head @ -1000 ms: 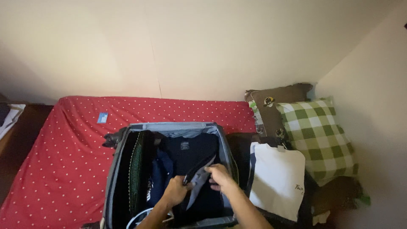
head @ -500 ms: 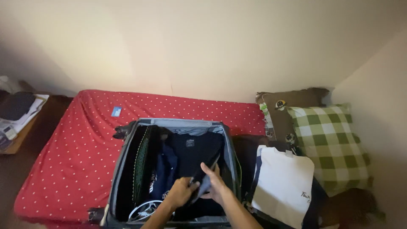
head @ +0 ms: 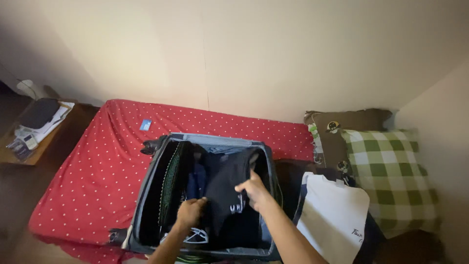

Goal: Unpacking clothes and a tripod from a suitcase onto a bed.

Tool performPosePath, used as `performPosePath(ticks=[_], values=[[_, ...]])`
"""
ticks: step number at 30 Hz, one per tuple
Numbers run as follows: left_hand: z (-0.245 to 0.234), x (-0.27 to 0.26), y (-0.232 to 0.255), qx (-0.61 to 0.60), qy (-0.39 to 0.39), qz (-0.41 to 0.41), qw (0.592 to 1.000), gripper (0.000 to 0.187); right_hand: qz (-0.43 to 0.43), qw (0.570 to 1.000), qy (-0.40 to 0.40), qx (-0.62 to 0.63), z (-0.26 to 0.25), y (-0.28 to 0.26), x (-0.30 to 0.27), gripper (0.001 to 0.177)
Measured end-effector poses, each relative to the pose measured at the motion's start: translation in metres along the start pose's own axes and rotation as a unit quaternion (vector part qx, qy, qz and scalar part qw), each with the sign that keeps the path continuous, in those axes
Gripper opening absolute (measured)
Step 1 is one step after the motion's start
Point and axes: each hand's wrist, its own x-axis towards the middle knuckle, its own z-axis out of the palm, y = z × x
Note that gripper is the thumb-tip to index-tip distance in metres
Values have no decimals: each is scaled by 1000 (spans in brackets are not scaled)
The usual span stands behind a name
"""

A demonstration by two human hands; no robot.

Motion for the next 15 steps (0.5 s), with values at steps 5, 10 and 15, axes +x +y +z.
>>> performPosePath(ticks=[5,10,15], values=[[-11,-2,11,-130,-60,-115,983,65,-49,995,-60,70,23,-92,-49,61],[-16,-58,86,-363,-202,-161,895,87,-128,981,-93,114,8,-145,-97,53],[-7,-88,180,-470,-337,-43,815,55,-171,972,-56,152,-74,-146,-126,48]])
